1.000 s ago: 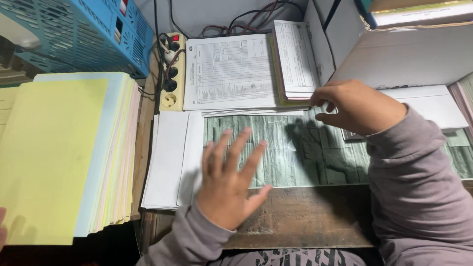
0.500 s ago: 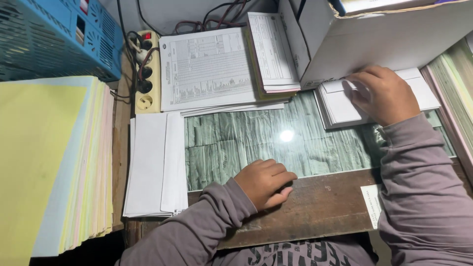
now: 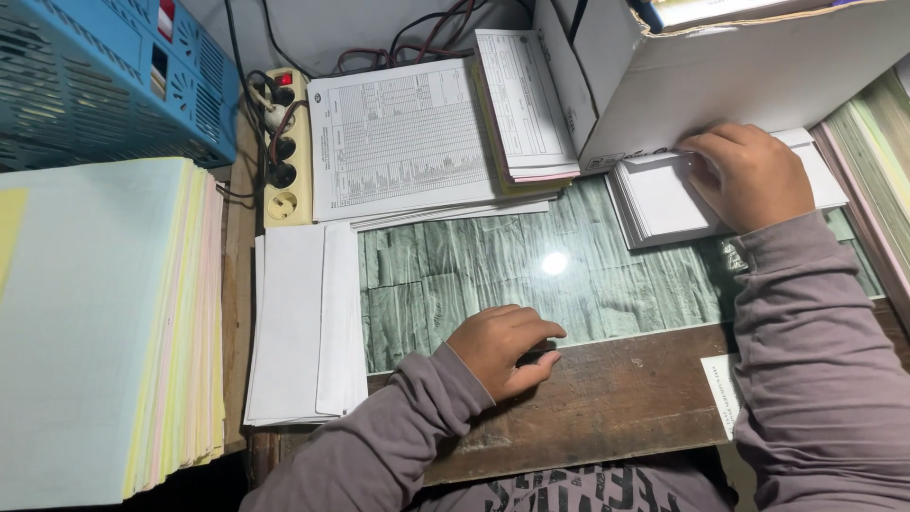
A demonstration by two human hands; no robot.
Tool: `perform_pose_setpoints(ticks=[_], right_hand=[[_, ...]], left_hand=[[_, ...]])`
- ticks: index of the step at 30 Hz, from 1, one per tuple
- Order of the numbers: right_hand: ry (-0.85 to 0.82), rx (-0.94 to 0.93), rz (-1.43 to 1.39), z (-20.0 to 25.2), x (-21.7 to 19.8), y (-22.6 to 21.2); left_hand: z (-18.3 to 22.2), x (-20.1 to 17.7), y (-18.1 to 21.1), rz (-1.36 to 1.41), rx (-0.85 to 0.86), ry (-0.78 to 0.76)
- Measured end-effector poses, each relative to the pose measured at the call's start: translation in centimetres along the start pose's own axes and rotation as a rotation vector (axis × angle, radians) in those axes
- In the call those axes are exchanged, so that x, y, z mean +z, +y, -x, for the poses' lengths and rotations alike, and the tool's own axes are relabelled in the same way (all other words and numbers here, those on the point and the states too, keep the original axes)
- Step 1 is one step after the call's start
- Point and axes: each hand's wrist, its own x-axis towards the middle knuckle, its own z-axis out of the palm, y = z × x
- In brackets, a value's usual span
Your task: Folding and stacking printed paper documents on a desk in a print shop.
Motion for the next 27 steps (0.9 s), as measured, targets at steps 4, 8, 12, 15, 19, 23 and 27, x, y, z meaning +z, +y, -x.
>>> perform_pose_setpoints(ticks=[4,8,12,15,19,23,27], right_hand=[[0.045,0.047,0.023,0.6,0.6,1.1],[0.065,0.031,0.039,0.8,0.3,1.9],[0.111,-0.029,-0.045,0.2,-2.9,-0.3],[0.255,-0.092,-0.134,0.4,-5.1,-2.6],[0.341,-0.177,-0.348,0.1,-6.5,-6.0],[0.148,0.120,-0.967,0.3,-7.3,-9.7],[0.139,0.359,-1.328,1.1,-7.0,-12.5]], left_hand=[[-0.1,-0.2,0.0,0.004,0.024,0.015],[0.0,-0.3,0.0,-0.001,0.020,0.039],[-0.1,-0.5,0.1,0.013,0.017,0.097],[-0.4,-0.7,0.4,0.047,-0.011,0.168],[-0.7,-1.5,1.1,0.073,-0.127,0.205],[-0.9,-1.9,1.7,0.228,-0.349,0.355],[-0.8,-2.4,1.9,0.301,-0.434,0.412]])
